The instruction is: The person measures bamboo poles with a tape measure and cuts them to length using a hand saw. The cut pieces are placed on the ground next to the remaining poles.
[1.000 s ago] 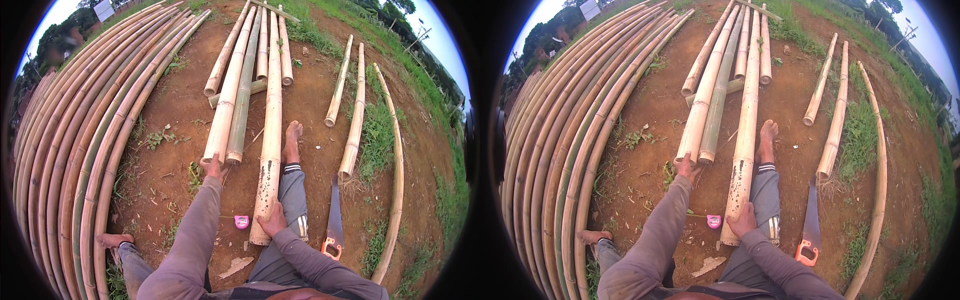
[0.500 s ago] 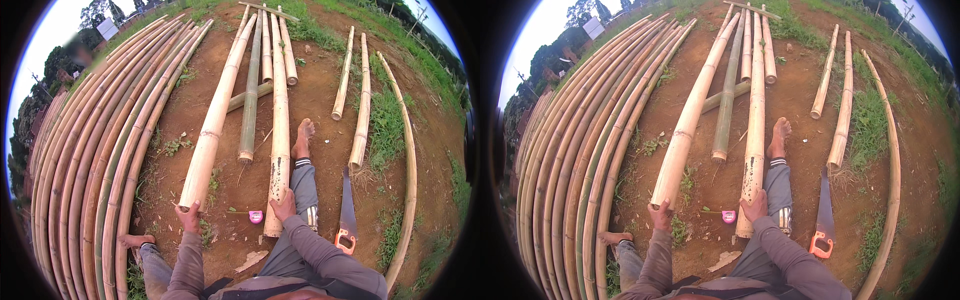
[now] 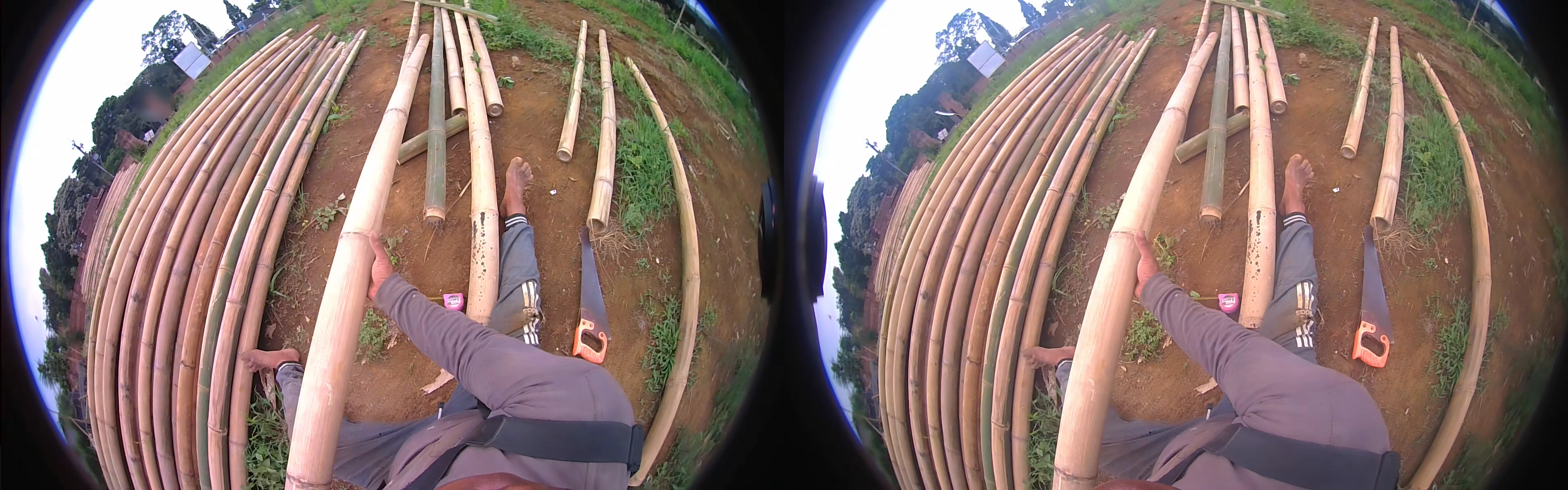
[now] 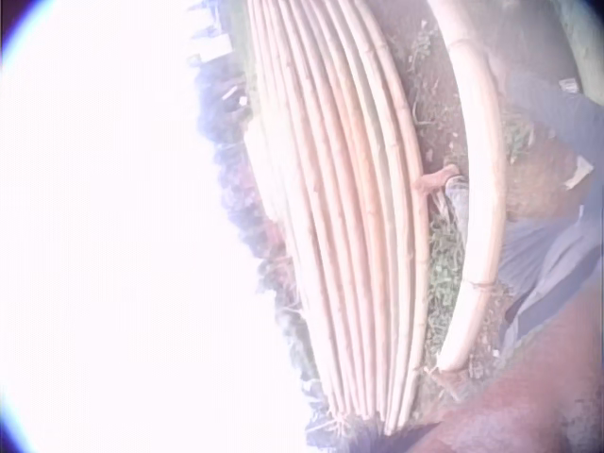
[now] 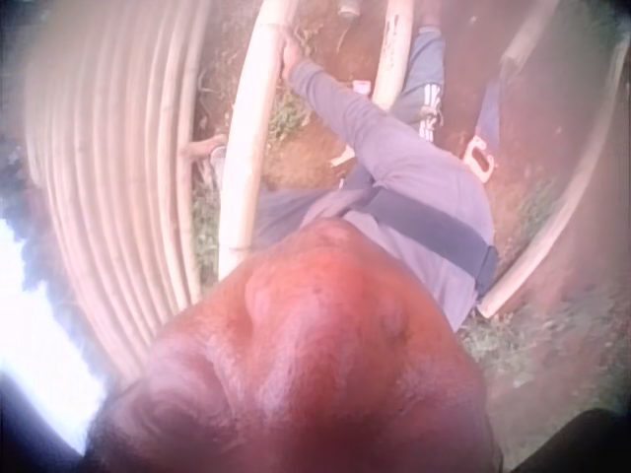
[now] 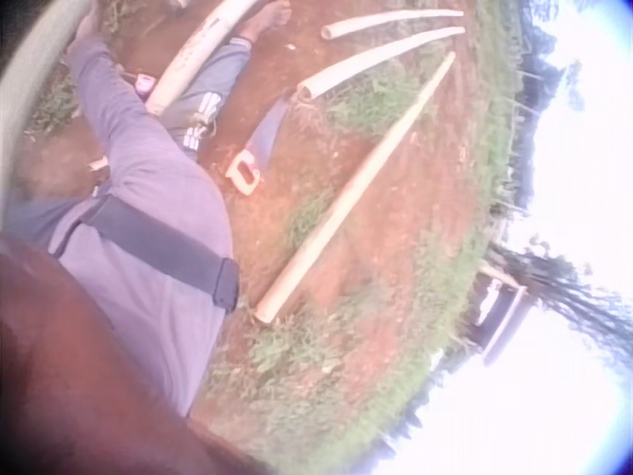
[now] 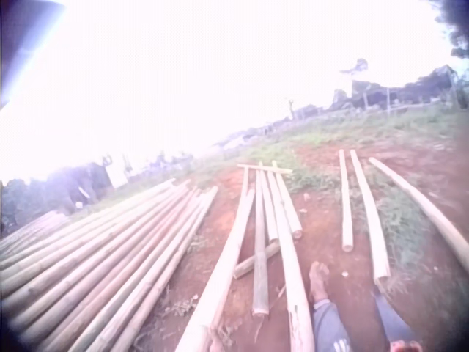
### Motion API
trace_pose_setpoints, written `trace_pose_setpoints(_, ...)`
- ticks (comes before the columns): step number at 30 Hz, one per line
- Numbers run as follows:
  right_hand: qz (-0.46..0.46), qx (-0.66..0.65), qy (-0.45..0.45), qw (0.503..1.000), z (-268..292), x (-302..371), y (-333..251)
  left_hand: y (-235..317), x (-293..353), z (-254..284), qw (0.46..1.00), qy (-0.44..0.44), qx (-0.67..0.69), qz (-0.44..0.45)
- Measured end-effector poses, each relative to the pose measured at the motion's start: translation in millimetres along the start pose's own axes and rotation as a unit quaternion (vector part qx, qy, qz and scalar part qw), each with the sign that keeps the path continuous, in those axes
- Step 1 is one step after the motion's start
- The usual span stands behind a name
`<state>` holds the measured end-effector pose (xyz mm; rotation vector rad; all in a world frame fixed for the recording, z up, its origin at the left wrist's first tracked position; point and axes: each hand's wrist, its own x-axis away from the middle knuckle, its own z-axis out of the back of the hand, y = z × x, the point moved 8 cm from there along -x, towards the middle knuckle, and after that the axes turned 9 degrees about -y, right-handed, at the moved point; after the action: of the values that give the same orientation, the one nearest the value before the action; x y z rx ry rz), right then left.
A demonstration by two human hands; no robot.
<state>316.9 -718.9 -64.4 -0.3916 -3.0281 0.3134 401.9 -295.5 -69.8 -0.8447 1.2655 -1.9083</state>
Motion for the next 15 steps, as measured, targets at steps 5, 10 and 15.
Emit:
trace_pose_setpoints(5, -0.077, 0.076, 0.096, 0.989, 34.5, 80.8, 41.3, 47.0, -19.5, 10.9, 0.99, -0.032, -0.137, 0.015)
trace_pose_setpoints(10, -0.133, 0.082, 0.14, 0.978, -1.6, 156.8, 61.6, 11.5, -5.3, -9.6, 0.999, -0.014, 0.023, -0.023)
trace_pose_setpoints(15, -0.104, 0.104, 0.086, 0.985, -12.7, 169.4, 40.3, -5.5, 32.4, 0.3, 0.988, 0.004, 0.148, -0.042)
